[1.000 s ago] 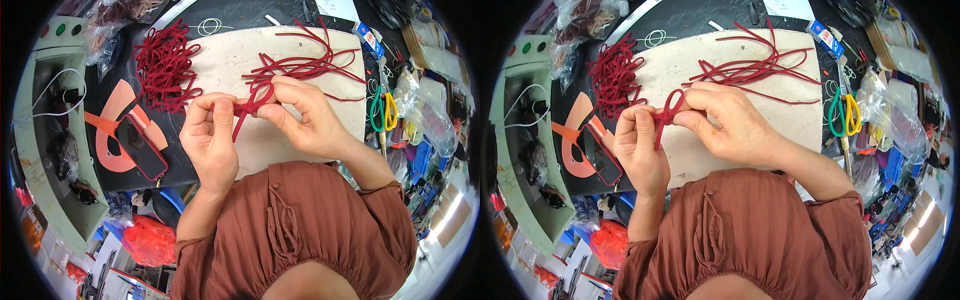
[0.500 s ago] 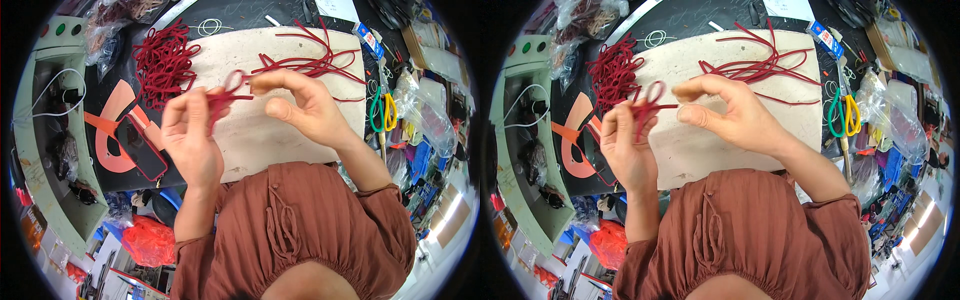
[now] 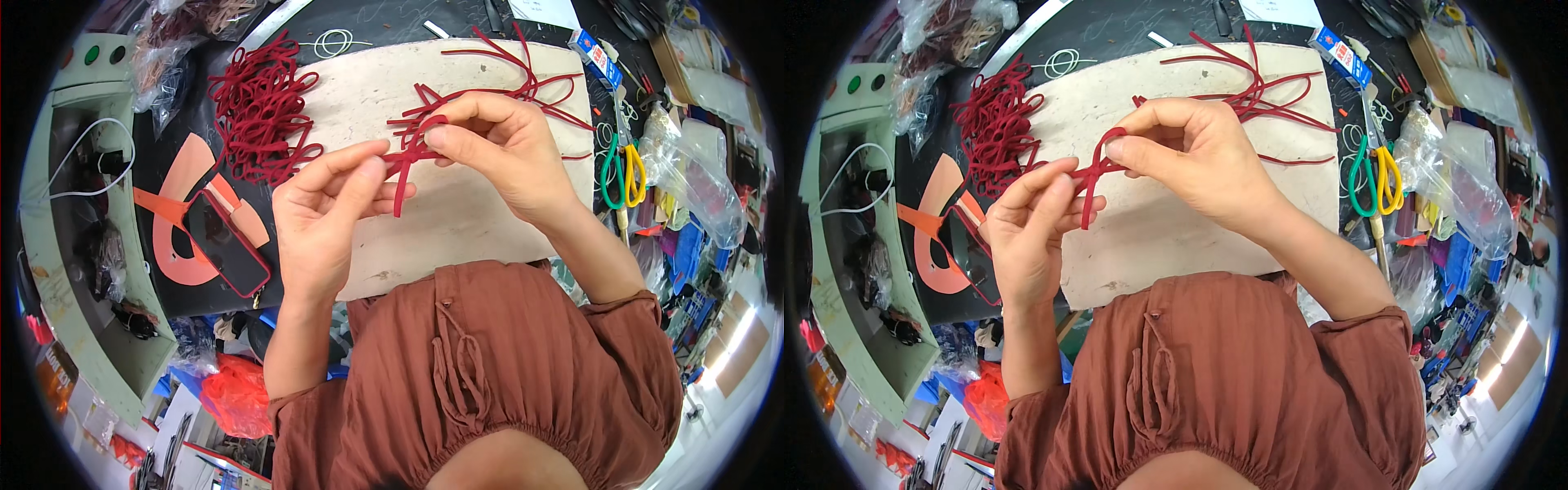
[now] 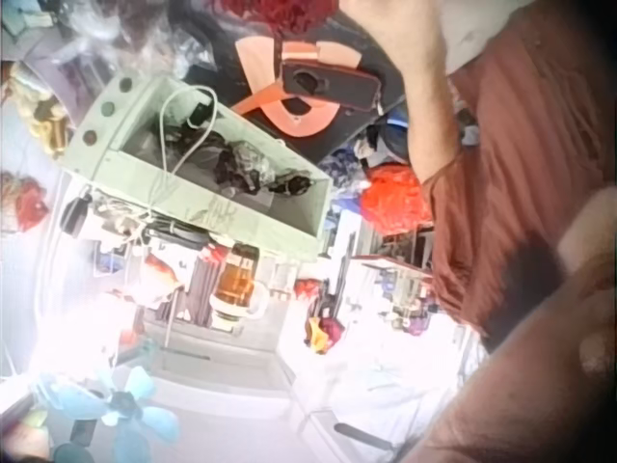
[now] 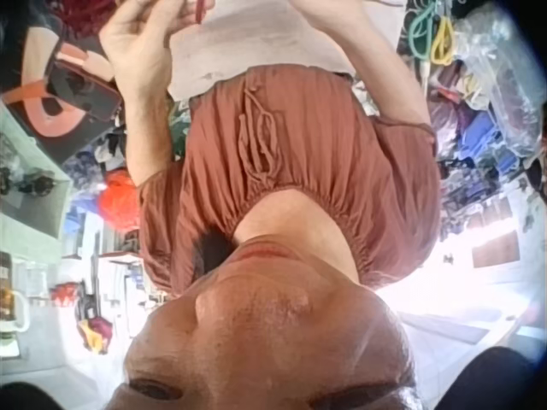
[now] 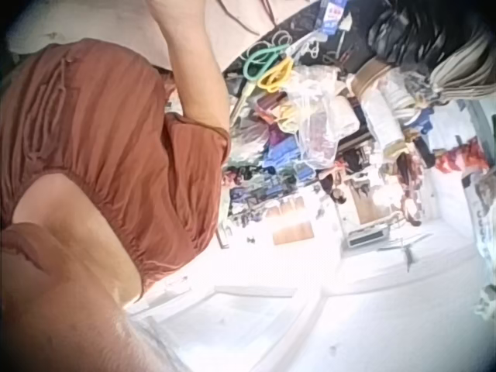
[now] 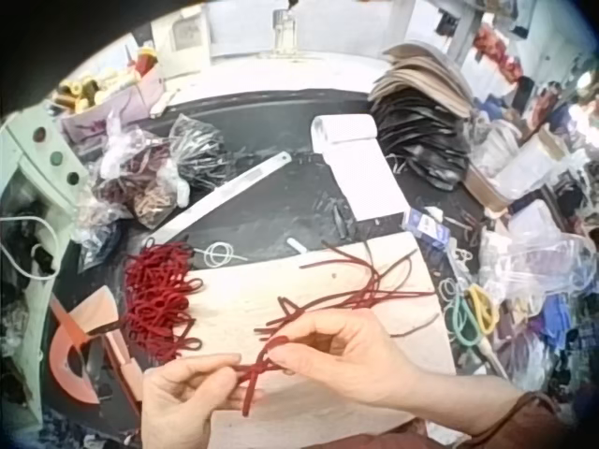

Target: Tying red shoelaces into decorative bows.

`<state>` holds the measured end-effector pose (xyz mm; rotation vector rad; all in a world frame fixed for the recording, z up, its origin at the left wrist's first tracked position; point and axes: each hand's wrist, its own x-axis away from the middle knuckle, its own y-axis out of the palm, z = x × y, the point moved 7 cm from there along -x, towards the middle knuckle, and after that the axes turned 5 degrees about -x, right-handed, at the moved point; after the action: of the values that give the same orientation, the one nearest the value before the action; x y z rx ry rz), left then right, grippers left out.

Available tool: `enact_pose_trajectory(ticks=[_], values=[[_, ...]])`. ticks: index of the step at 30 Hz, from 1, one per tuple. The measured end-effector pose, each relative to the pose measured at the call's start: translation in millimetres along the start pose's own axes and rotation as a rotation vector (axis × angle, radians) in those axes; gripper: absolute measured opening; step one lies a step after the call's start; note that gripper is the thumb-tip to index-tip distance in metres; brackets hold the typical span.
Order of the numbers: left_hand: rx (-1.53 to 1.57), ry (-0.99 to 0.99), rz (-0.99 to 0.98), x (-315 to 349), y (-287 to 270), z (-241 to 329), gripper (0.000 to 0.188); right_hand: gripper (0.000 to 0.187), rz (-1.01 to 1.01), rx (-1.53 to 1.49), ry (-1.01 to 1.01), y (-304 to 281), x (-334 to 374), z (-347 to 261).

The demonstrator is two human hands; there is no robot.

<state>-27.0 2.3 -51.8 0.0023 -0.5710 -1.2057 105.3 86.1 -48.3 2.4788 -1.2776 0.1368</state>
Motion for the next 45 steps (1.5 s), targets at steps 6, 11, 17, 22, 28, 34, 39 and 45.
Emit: enact_pose_trajectory(ticks=[6, 11, 17, 22, 28, 34, 39, 45], values=[[-0.223, 0.018, -0.154, -6, 9, 5, 0.02, 0.016, -0.042, 0.05, 0.083, 3, 3, 0], [-0.269, 0.017, -0.225, -9, 11, 3, 0.02, 0.016, -0.003, -0.245, 0.273, 0, 4, 11], [-0.044, -0.195, -0.151, -10, 8, -9, 0.017, 0.012, -0.075, 0.083, 0.062, 4, 6, 5], [-0.286, -0.069, -0.166, -5, 9, -5, 0.011, 0.011, -0.01, 0.216, -0.067, -6, 10, -5], [-1.587, 0.825, 0.577, -10, -51, 79, 0.021, 0.011, 0.018, 1.172, -0.493, -67, 15, -40], [-1.331, 0.91, 0.343, -17, -14, 61, 0.02, 0.008, -0.068, 1.291, -0.454, -66, 6, -2], [-1.188, 1.038, 0.127, -12, 29, 41, 0.017, 0.009, -0.035, 1.32, -0.515, -59, 4, -13], [-1.348, 1.475, 0.182, 7, 65, 35, 0.03, 0.008, -0.122, 0.847, -0.27, -44, 2, -41]])
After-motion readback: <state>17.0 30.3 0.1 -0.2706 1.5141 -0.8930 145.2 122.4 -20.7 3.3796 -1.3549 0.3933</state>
